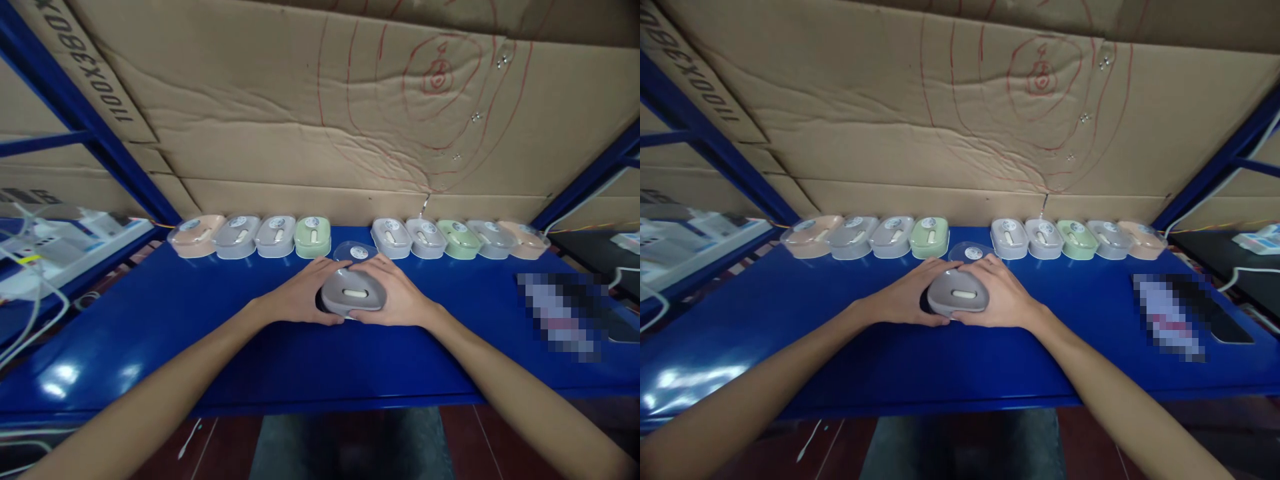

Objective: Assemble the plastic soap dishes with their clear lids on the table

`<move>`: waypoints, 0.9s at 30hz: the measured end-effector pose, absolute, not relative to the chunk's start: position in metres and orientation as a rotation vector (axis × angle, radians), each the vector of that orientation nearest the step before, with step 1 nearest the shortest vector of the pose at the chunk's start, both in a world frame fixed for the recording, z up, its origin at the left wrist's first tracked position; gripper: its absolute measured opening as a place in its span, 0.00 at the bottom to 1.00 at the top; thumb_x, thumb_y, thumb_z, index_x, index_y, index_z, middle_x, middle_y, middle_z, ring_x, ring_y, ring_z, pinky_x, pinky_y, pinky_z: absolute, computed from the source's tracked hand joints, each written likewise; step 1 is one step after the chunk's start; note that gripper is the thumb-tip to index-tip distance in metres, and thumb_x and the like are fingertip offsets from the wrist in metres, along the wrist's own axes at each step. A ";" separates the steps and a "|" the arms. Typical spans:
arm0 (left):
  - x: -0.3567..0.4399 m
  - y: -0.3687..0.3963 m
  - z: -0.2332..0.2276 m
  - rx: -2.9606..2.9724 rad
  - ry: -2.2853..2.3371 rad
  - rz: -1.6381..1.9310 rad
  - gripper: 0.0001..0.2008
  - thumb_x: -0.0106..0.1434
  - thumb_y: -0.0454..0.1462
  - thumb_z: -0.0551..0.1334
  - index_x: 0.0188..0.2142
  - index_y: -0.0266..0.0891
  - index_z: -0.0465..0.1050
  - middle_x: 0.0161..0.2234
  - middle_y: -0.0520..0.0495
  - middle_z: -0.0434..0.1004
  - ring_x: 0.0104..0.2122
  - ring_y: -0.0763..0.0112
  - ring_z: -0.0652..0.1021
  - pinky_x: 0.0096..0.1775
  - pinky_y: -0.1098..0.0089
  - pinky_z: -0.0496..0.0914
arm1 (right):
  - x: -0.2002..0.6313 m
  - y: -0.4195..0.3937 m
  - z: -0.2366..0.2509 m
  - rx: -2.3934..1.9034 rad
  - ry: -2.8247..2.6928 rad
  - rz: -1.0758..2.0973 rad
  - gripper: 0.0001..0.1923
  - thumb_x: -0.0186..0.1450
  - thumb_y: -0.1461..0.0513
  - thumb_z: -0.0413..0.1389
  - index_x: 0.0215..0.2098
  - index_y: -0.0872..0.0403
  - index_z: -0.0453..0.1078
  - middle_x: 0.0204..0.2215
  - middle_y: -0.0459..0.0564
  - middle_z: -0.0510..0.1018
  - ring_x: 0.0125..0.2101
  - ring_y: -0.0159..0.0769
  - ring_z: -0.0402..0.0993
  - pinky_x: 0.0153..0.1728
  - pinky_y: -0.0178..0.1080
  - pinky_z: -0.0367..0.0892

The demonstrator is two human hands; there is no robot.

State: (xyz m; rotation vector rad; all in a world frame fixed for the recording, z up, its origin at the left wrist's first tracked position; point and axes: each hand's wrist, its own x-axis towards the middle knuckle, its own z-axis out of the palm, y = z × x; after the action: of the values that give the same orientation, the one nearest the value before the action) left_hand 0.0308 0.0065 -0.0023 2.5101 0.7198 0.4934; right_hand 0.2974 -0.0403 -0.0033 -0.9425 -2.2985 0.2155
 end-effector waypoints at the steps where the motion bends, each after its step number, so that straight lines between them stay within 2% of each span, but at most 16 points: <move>1: 0.031 0.007 -0.003 2.502 0.728 0.496 0.56 0.56 0.58 0.79 0.76 0.49 0.57 0.67 0.38 0.70 0.66 0.39 0.69 0.68 0.40 0.64 | 0.298 -0.040 -0.003 -0.945 -2.284 0.230 0.36 0.59 0.46 0.74 0.58 0.51 0.72 0.49 0.56 0.83 0.49 0.54 0.76 0.55 0.59 0.73; 5: 0.030 0.007 -0.006 2.468 0.769 0.480 0.58 0.55 0.58 0.79 0.77 0.48 0.55 0.70 0.36 0.67 0.68 0.38 0.68 0.69 0.38 0.63 | 0.299 -0.041 -0.002 -0.987 -2.208 0.297 0.33 0.60 0.46 0.73 0.58 0.49 0.72 0.50 0.55 0.84 0.50 0.53 0.77 0.53 0.57 0.74; 10: 0.029 0.008 -0.009 2.370 0.852 0.493 0.67 0.49 0.60 0.81 0.79 0.51 0.49 0.76 0.35 0.58 0.73 0.31 0.63 0.70 0.34 0.61 | 0.301 -0.040 -0.002 -1.010 -2.123 0.358 0.31 0.60 0.47 0.72 0.56 0.49 0.74 0.50 0.55 0.84 0.49 0.52 0.79 0.51 0.56 0.74; 14: 0.030 0.009 -0.009 2.325 0.825 0.532 0.71 0.47 0.60 0.83 0.80 0.53 0.44 0.79 0.35 0.51 0.75 0.31 0.59 0.71 0.34 0.59 | 0.305 -0.037 -0.001 -0.987 -2.010 0.440 0.28 0.62 0.47 0.72 0.55 0.49 0.76 0.50 0.54 0.85 0.48 0.51 0.81 0.52 0.54 0.74; 18: 0.032 0.009 -0.006 2.295 0.814 0.561 0.73 0.47 0.58 0.83 0.81 0.52 0.41 0.78 0.35 0.53 0.75 0.32 0.60 0.71 0.35 0.59 | 0.310 -0.033 0.002 -0.984 -1.880 0.598 0.24 0.65 0.46 0.70 0.53 0.48 0.78 0.50 0.53 0.86 0.50 0.49 0.82 0.53 0.52 0.74; 21: 0.033 0.009 -0.003 2.315 0.808 0.550 0.71 0.47 0.58 0.83 0.80 0.50 0.46 0.74 0.34 0.62 0.72 0.32 0.65 0.70 0.35 0.61 | 0.313 -0.029 0.005 -0.995 -1.766 0.719 0.22 0.66 0.44 0.68 0.50 0.48 0.80 0.48 0.52 0.87 0.49 0.48 0.82 0.51 0.50 0.75; 24: 0.032 0.008 -0.001 2.325 0.805 0.504 0.68 0.48 0.58 0.83 0.79 0.50 0.49 0.69 0.35 0.68 0.71 0.33 0.67 0.70 0.36 0.60 | 0.316 -0.025 0.005 -1.023 -1.598 0.846 0.24 0.66 0.40 0.66 0.45 0.49 0.82 0.41 0.49 0.87 0.43 0.46 0.82 0.46 0.47 0.75; 27: 0.031 0.007 0.001 2.309 0.808 0.471 0.70 0.49 0.58 0.82 0.80 0.53 0.43 0.68 0.38 0.70 0.73 0.35 0.63 0.72 0.36 0.55 | 0.316 -0.022 0.005 -1.063 -1.384 0.976 0.27 0.65 0.36 0.65 0.36 0.50 0.81 0.34 0.49 0.85 0.38 0.46 0.82 0.40 0.45 0.76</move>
State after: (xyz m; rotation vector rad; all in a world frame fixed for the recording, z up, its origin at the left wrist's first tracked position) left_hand 0.0309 0.0071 0.0015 2.3093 0.8077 0.4710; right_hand 0.3155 -0.0222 0.0045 -1.0629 -1.3837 0.9755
